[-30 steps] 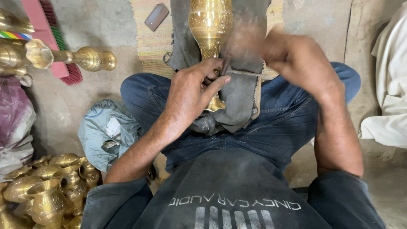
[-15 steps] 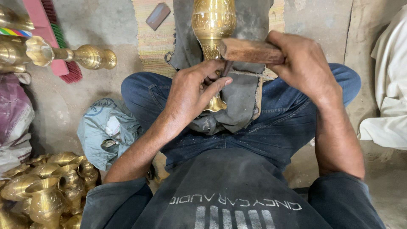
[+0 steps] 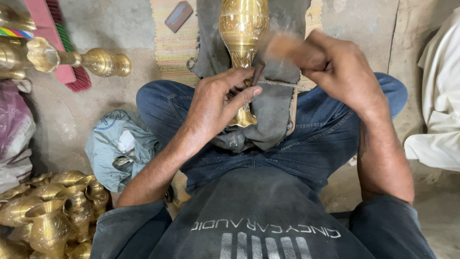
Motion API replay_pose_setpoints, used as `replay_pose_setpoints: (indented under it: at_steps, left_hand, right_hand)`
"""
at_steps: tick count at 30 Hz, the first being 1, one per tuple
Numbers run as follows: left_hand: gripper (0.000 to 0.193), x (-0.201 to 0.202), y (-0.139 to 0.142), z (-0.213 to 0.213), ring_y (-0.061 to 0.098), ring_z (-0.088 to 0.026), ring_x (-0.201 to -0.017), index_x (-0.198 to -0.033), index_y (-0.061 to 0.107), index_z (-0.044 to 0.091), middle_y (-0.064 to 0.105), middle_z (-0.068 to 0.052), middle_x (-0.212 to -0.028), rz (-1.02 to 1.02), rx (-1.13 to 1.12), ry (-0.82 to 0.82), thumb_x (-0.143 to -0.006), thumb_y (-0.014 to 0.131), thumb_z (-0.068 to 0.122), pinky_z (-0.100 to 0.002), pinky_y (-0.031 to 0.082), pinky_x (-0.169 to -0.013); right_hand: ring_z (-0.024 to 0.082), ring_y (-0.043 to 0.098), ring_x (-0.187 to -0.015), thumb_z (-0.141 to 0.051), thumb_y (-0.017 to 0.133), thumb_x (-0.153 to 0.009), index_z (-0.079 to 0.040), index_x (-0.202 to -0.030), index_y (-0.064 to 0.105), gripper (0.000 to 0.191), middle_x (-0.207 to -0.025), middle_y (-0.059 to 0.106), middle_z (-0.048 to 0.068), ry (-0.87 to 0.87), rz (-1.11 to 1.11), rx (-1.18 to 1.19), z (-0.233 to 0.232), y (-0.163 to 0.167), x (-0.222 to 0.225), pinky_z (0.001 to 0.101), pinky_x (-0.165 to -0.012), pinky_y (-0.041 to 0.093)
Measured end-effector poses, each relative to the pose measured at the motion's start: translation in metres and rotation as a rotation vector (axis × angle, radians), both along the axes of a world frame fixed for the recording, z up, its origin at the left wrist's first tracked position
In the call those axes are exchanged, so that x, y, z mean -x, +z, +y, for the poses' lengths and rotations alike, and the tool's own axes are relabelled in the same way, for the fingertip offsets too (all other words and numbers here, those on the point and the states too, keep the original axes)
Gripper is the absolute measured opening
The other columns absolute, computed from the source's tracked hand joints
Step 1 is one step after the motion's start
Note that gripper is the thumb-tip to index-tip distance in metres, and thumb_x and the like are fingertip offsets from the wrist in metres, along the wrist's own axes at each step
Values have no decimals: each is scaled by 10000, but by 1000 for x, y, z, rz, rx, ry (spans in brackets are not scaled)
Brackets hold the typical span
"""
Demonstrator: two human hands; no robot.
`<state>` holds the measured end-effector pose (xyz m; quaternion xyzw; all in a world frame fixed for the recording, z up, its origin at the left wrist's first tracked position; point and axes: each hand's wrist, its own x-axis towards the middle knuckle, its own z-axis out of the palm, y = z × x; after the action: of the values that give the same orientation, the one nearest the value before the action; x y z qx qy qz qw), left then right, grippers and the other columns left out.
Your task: The person sits cross-legged on the floor with a brass vase held on a cloth pad on their lap. They hold a small punch against the vase surface and strike it with a wooden mallet, working around the vase to shape or decorate its metal surface.
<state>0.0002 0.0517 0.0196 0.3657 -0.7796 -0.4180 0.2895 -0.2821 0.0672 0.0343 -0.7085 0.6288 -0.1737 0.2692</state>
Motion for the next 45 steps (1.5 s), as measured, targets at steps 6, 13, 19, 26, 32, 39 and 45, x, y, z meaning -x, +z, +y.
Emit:
replay_pose_setpoints:
  at_steps: [6,13,19,26,32,39,45]
  left_hand:
    - [367,0,0,-1,788,-169,-836,-1273,690,32,789,-111,-1012,-75,-216,17,-975,745,240,-311,647,-703]
    - [343,-1,-2,0,782,-177,-879,-1271,681,11,774,-138,-1079,9,-140,-18,-1002,738,216,-324,648,-722]
    - [342,-2,-5,0,781,-179,-849,-1264,698,29,782,-125,-1019,-8,-176,-4,-983,745,217,-334,651,-698]
    - [349,-3,-8,3,776,-158,-836,-1288,691,31,777,-108,-1013,45,-177,-7,-996,739,216,-308,653,-695]
    - [364,-5,-9,1,764,-138,-771,-1276,694,37,789,-91,-949,14,-246,19,-978,748,240,-296,633,-654]
    - [371,-7,-11,4,761,-121,-828,-1322,667,41,760,-85,-1018,135,-242,0,-1018,723,245,-282,645,-699]
    - [333,-6,-17,5,754,-109,-781,-1267,716,75,782,-59,-933,112,-311,24,-982,751,244,-270,640,-671]
  right_hand:
    - [365,661,-763,-115,817,-908,4,-1104,626,299,-784,631,217,-15,47,-47,-3,8,-4,463,-713,528]
    - [279,728,-847,-74,792,-898,-13,-1150,634,304,-921,714,167,112,-11,58,0,-2,10,425,-732,559]
    - [275,721,-828,-78,784,-972,2,-1136,637,234,-898,697,166,70,84,55,0,-12,13,420,-737,561]
    - [317,721,-882,-84,801,-869,-7,-1158,640,339,-956,721,170,168,66,58,-7,10,10,444,-762,551]
    - [367,700,-849,-99,840,-833,-1,-1092,645,339,-874,713,190,141,183,116,-9,17,6,452,-729,537]
    - [326,632,-776,-89,802,-886,-9,-1143,604,334,-796,630,143,114,25,0,-11,22,2,433,-737,516]
    - [374,633,-727,-122,833,-895,26,-1011,572,321,-738,596,209,82,161,-8,-17,34,-9,449,-666,506]
